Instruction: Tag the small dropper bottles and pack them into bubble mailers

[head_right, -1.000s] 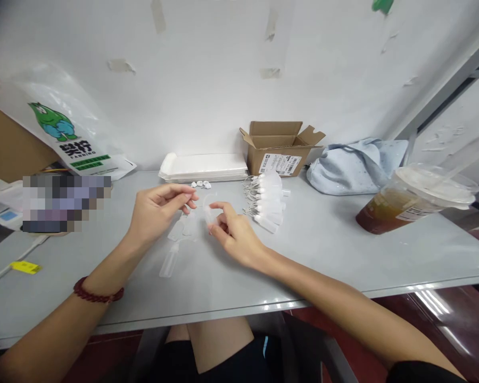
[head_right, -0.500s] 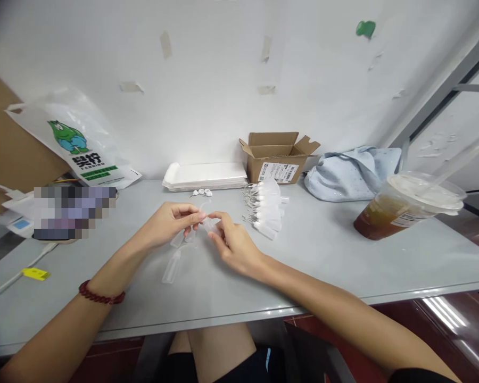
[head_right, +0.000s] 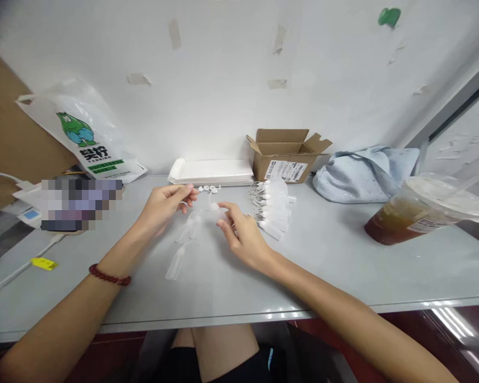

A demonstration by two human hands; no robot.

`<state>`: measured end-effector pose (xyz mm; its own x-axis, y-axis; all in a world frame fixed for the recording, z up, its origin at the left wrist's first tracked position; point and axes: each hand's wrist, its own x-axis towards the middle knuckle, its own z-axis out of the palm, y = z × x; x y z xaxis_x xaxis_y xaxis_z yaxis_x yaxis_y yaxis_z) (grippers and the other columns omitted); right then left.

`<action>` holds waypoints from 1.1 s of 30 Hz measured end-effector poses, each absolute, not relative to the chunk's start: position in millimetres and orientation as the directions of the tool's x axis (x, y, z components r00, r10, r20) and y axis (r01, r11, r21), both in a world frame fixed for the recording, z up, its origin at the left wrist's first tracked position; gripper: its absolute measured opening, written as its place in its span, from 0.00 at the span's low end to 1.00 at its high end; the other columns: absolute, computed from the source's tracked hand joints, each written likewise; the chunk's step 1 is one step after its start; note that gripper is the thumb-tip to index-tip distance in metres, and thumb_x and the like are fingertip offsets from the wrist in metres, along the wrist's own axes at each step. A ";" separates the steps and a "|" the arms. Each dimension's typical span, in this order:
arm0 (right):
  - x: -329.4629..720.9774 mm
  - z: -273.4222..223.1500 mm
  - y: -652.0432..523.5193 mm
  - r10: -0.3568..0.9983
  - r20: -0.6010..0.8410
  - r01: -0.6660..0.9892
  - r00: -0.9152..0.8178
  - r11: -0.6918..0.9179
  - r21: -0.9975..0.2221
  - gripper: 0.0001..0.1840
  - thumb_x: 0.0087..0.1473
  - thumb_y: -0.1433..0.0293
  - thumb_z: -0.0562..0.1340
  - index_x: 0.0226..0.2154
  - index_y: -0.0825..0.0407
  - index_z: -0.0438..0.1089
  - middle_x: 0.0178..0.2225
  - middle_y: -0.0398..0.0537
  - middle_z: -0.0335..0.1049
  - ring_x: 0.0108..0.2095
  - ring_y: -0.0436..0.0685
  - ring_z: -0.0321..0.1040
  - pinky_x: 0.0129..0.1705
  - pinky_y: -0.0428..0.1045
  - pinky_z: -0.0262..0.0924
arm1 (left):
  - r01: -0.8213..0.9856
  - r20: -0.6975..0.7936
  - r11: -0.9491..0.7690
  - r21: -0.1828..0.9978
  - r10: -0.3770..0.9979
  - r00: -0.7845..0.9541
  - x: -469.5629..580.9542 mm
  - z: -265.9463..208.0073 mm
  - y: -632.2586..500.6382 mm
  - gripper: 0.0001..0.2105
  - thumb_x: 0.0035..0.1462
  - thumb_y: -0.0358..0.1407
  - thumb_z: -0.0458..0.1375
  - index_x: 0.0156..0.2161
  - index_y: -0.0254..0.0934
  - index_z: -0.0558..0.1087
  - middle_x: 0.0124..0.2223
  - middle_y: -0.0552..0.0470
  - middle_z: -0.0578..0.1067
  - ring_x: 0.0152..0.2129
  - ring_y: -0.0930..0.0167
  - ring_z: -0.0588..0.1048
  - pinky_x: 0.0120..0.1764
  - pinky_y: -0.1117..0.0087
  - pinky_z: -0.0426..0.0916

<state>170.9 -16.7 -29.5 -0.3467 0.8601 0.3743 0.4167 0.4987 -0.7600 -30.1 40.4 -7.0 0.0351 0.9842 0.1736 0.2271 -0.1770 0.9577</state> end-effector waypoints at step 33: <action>177.5 -24.1 -1.0 0.940 0.183 0.155 -0.287 0.234 -0.960 0.16 0.57 0.60 0.56 0.45 0.51 0.59 0.28 0.44 0.69 0.24 0.50 0.63 0.31 0.51 0.61 | 0.774 0.412 -0.482 0.410 0.855 0.314 -50.7 -64.7 98.2 0.20 0.48 0.20 0.46 0.38 0.33 0.77 0.43 0.45 0.77 0.42 0.64 0.73 0.51 0.60 0.67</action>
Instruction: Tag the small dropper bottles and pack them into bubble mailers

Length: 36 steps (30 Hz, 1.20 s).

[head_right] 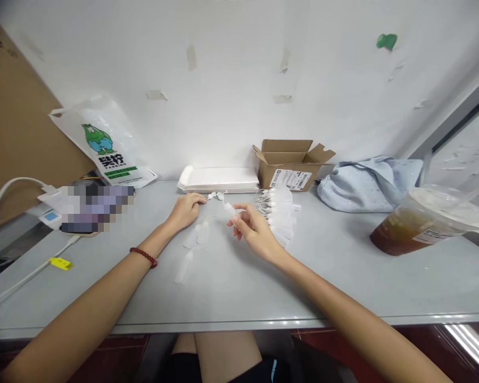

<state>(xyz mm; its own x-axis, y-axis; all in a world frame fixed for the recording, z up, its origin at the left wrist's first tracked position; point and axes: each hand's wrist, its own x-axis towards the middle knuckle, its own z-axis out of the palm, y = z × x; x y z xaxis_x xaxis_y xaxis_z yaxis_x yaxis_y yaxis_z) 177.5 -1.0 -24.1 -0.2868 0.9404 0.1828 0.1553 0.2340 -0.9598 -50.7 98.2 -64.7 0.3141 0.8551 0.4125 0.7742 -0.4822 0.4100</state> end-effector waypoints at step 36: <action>184.5 -11.8 0.3 0.890 -0.097 -0.184 -0.446 -0.197 -0.963 0.15 0.53 0.59 0.62 0.37 0.52 0.64 0.26 0.40 0.63 0.19 0.44 0.50 0.22 0.45 0.49 | -0.003 0.199 -0.212 0.977 0.910 0.363 -13.5 -4.2 29.4 0.09 0.48 0.37 0.65 0.34 0.34 0.74 0.32 0.51 0.77 0.29 0.71 0.75 0.39 0.65 0.71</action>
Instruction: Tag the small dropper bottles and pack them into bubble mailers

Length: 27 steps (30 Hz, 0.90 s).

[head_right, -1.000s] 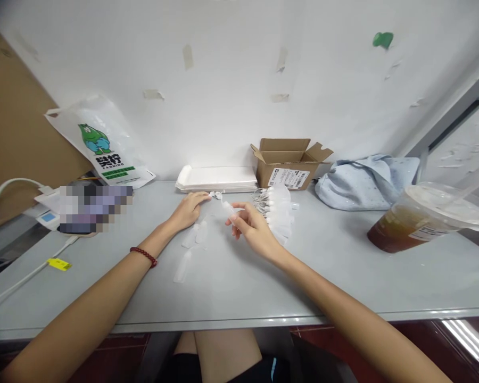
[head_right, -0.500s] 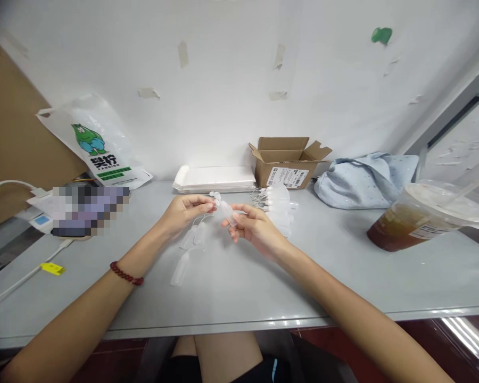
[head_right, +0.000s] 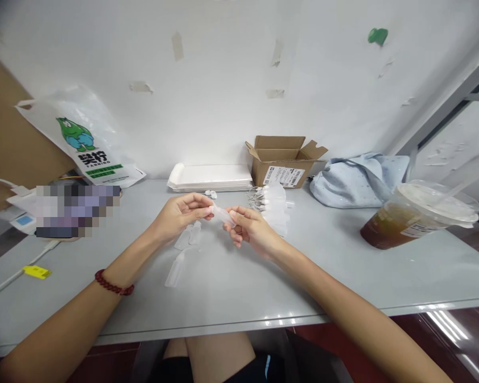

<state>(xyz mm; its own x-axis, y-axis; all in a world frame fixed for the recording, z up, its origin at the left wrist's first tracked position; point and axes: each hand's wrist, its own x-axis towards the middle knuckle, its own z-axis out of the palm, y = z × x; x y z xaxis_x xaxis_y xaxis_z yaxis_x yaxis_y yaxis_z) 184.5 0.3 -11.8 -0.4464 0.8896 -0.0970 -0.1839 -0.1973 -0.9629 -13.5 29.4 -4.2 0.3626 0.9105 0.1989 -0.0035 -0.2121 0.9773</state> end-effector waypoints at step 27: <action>185.3 -16.5 2.5 0.848 -0.245 -0.207 -0.470 -0.376 -0.903 0.12 0.55 0.59 0.59 0.35 0.51 0.61 0.18 0.32 0.48 0.16 0.42 0.37 0.19 0.41 0.40 | 0.068 0.260 -0.297 0.952 0.908 0.329 -0.3 -12.8 18.6 0.09 0.52 0.40 0.61 0.31 0.35 0.72 0.32 0.50 0.75 0.32 0.70 0.74 0.39 0.67 0.70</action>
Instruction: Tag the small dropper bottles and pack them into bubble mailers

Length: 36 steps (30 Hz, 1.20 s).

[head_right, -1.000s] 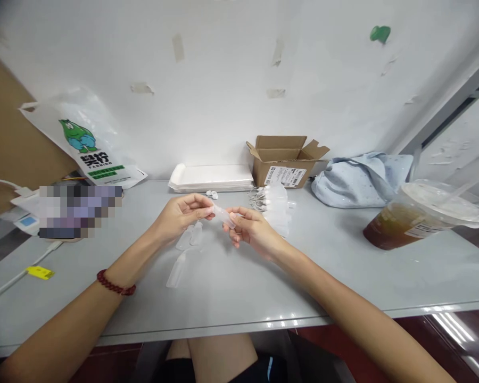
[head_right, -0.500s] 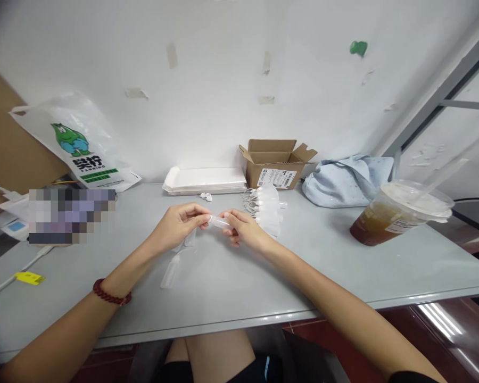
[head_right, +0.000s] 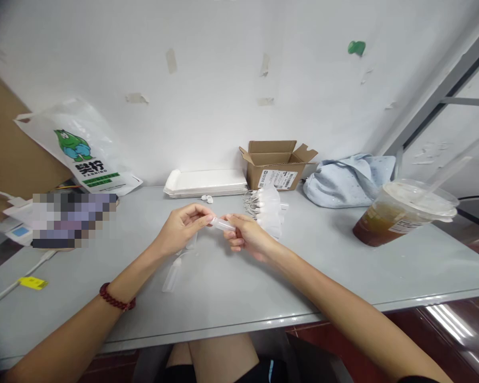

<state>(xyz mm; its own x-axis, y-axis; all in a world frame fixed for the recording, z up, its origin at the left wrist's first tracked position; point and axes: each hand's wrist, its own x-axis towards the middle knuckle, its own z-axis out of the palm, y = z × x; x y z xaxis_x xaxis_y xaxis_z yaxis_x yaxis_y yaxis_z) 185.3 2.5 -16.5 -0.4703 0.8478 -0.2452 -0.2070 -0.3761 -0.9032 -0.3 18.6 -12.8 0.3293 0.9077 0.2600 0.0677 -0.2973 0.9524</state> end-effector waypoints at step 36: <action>184.6 -15.1 2.8 0.875 -0.260 -0.141 -0.409 -0.342 -0.929 0.11 0.54 0.61 0.59 0.35 0.50 0.59 0.16 0.31 0.46 0.16 0.42 0.35 0.18 0.41 0.37 | 0.103 0.192 -0.225 0.969 0.945 0.265 0.6 -9.4 15.1 0.15 0.51 0.37 0.61 0.43 0.33 0.68 0.34 0.50 0.75 0.32 0.70 0.74 0.35 0.67 0.72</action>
<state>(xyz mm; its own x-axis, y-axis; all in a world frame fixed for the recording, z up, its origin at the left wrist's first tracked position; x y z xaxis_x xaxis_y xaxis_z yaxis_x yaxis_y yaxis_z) 184.6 2.8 -15.1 -0.4088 0.8748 -0.2602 -0.1410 -0.3422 -0.9290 0.6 15.1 -9.4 0.2648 0.9450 0.1918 0.1032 -0.2255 0.9688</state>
